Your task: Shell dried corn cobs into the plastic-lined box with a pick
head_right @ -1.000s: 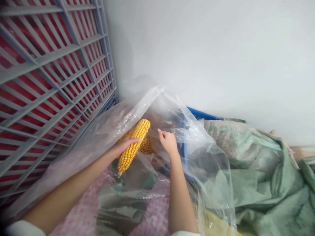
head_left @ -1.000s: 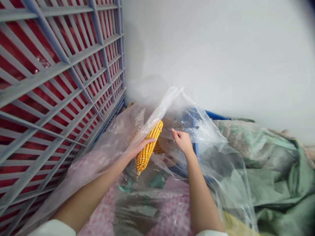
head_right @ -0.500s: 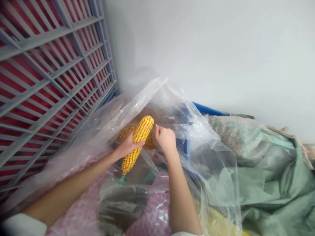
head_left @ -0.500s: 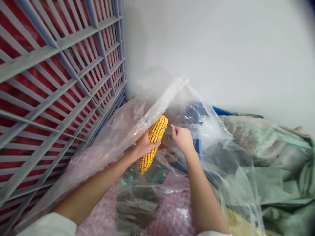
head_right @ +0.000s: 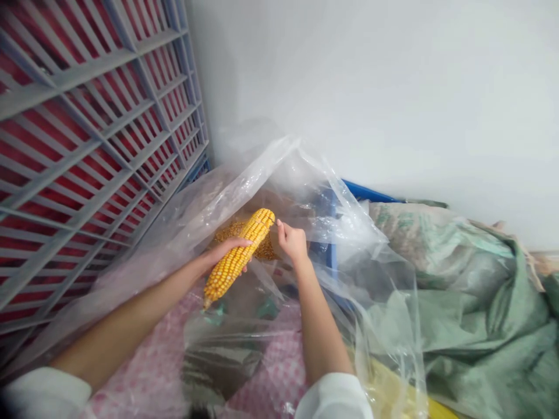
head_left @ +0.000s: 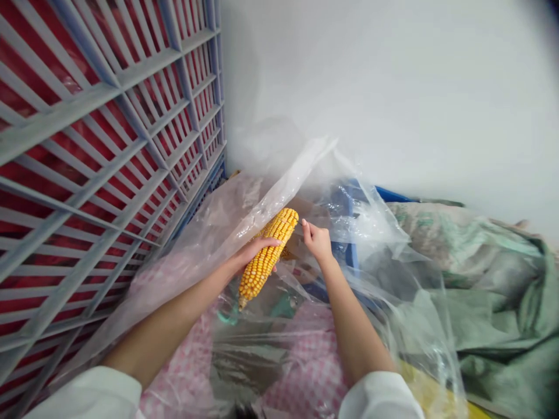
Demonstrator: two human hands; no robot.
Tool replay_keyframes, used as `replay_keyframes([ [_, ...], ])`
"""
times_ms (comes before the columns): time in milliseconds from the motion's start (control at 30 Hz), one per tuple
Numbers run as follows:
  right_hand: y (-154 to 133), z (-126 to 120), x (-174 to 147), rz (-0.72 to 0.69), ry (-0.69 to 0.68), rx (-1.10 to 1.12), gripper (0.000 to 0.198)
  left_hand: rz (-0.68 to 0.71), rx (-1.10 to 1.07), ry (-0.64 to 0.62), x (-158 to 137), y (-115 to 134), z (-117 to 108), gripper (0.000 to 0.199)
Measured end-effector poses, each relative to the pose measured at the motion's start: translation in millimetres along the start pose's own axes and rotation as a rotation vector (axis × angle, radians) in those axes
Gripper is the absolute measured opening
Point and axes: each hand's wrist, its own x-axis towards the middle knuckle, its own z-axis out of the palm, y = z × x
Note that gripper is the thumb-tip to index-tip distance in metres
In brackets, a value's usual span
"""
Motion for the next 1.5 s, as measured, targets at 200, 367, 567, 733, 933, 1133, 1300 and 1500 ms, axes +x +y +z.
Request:
replay_keyframes([
  [200, -7.9, -16.0, 5.9, 0.021, 0.048, 0.067, 0.052, -0.017, -0.126, -0.083, 6.4, -0.8, -6.9, 0.036],
  [367, -5.6, -41.3, 8.7, 0.107, -0.004, 0.106, 0.052, 0.069, -0.009, 0.071, 14.2, 0.6, -6.8, 0.033],
  [567, -11.4, -51.7, 14.1, 0.154, -0.114, 0.047, 0.050, 0.141, 0.087, 0.087, 16.2, -2.6, -2.9, 0.048],
  [733, -11.9, -60.0, 12.8, 0.173, -0.131, 0.025, 0.050, 0.153, 0.115, 0.074, 17.7, -4.9, -2.4, 0.050],
  [933, -11.2, -67.1, 10.0, 0.219, -0.173, -0.029, 0.049, 0.133, 0.119, 0.068, 16.6, -1.4, -0.4, 0.046],
  [1133, -18.4, -67.6, 10.3, 0.184, -0.242, -0.143, 0.047, 0.147, 0.172, 0.038, 11.3, -3.0, 0.9, 0.038],
  [1300, -15.3, -52.9, 6.7, 0.101, -0.159, -0.191, 0.047, 0.094, 0.150, -0.008, 8.6, -4.1, 0.7, 0.035],
  [1500, -6.1, -23.1, 6.0, 0.048, -0.047, 0.003, 0.052, -0.024, -0.049, -0.036, 8.5, -5.4, -4.0, 0.034],
])
